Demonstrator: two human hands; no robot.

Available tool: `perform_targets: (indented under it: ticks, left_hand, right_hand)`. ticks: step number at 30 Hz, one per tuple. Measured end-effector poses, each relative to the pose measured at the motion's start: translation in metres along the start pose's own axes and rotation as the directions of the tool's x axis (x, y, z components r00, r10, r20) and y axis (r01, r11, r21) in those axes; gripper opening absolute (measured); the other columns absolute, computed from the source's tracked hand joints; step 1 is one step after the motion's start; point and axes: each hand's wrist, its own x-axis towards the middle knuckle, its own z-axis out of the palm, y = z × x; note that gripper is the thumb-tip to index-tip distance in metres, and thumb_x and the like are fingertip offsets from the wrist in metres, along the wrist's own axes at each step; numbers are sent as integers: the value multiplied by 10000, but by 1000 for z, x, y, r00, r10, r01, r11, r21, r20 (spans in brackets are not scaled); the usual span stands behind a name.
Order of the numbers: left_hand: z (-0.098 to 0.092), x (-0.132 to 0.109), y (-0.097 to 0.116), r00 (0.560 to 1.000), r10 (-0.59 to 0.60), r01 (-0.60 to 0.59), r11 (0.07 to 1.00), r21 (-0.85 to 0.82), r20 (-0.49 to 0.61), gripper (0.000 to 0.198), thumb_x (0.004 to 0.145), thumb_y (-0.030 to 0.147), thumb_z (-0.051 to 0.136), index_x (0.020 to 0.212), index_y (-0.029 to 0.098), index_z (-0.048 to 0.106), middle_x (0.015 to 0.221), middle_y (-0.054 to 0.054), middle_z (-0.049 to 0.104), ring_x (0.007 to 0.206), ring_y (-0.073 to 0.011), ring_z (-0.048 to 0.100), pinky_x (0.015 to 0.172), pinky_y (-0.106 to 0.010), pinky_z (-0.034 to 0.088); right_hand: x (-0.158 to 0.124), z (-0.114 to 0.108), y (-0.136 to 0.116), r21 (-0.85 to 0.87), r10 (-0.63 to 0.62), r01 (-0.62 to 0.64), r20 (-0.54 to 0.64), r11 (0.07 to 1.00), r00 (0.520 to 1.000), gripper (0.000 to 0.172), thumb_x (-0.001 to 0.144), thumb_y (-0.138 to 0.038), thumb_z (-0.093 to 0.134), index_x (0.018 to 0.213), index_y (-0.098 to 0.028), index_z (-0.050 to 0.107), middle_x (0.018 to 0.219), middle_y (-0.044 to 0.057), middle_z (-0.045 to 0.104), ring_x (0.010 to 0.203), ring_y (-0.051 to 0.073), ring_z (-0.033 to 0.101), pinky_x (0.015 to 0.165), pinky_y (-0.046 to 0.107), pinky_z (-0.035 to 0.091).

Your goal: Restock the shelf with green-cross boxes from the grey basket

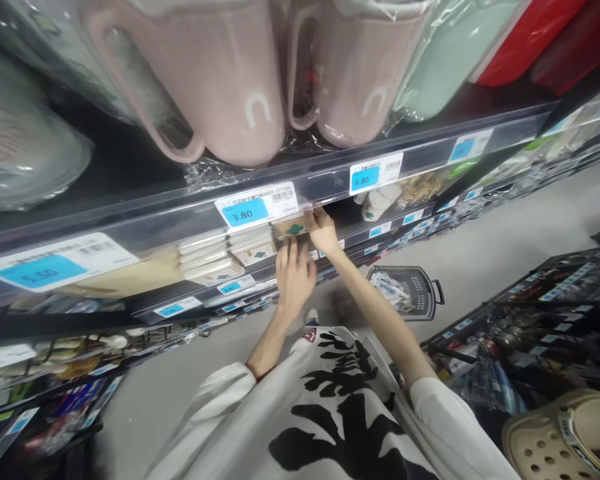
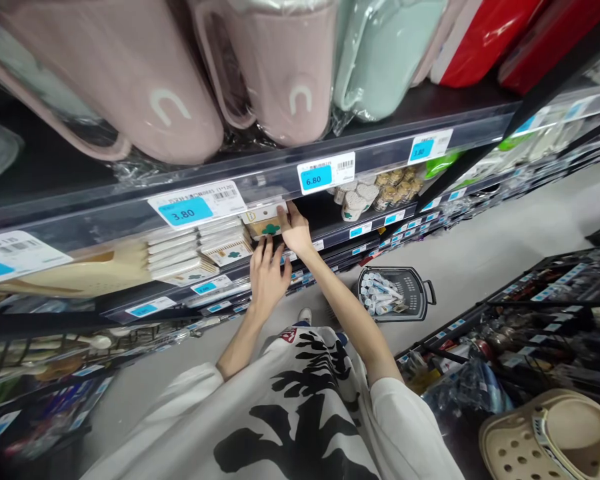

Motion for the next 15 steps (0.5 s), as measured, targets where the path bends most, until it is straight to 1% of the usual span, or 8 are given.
perform_targets:
  ticks: [3,5,8,10,12,13,14,15]
  left_hand:
    - [1,-2,-1,999,15,-15,1000,-20,-29,411,988,256,457,1347,132,615,1580,-183,457,1510,-347,341,1189,-548,353]
    - [2,-3,-2,999,26,-27,999,-37,-40,412,982,254,471,1352,140,610,1584,-180,454,1512,-345,338,1187,-556,356]
    - [0,-5,1,997,53,-58,995,-82,-63,400,980,243,483,1347,148,611,1576,-176,467,1505,-335,352,1187,-553,360]
    - [-3,-9,4,992,98,-109,983,-147,-81,386,980,226,485,1338,157,613,1558,-170,491,1495,-317,374,1195,-537,359]
    - [-3,-15,7,983,163,-177,957,-230,-79,379,980,207,490,1338,165,608,1502,-168,553,1457,-296,432,1187,-512,377]
    - [-1,-19,7,977,204,-213,940,-266,-61,375,981,200,492,1337,169,608,1441,-167,604,1412,-288,487,1165,-495,405]
    - [2,-24,8,967,254,-251,922,-295,-27,367,983,194,490,1329,173,613,1354,-162,661,1340,-278,555,1128,-474,443]
    - [6,-30,8,947,320,-295,901,-319,29,355,987,190,483,1312,176,625,1242,-151,711,1241,-267,623,1077,-452,482]
  right_hand:
    - [-3,-6,1,43,-12,12,-11,999,1000,591,996,-670,381,1261,-202,627,1185,76,724,1153,254,659,1055,403,493]
    - [-6,-10,2,64,-11,13,-36,998,999,602,991,-671,399,1313,-211,617,1289,87,697,1246,261,624,1111,424,462]
    - [-15,-19,1,80,-6,16,-127,997,992,619,984,-674,426,1378,-222,581,1392,94,650,1324,247,585,1153,421,439]
    - [-27,-29,0,84,-15,33,-209,996,978,611,986,-668,439,1397,-232,561,1442,90,618,1349,226,570,1154,391,445]
    - [-46,-42,6,88,-19,46,-285,995,958,574,995,-649,440,1377,-240,566,1463,87,605,1354,210,568,1138,366,460]
    - [-58,-49,13,98,-6,39,-318,994,948,544,1001,-635,438,1348,-240,581,1442,89,623,1338,205,582,1123,361,472]
    - [-73,-56,24,117,23,19,-347,993,938,514,1005,-620,441,1309,-236,597,1389,97,661,1299,205,614,1100,363,489]
    - [-90,-63,37,144,72,-19,-377,989,924,482,1005,-605,451,1258,-228,614,1300,103,711,1230,209,659,1063,369,513]
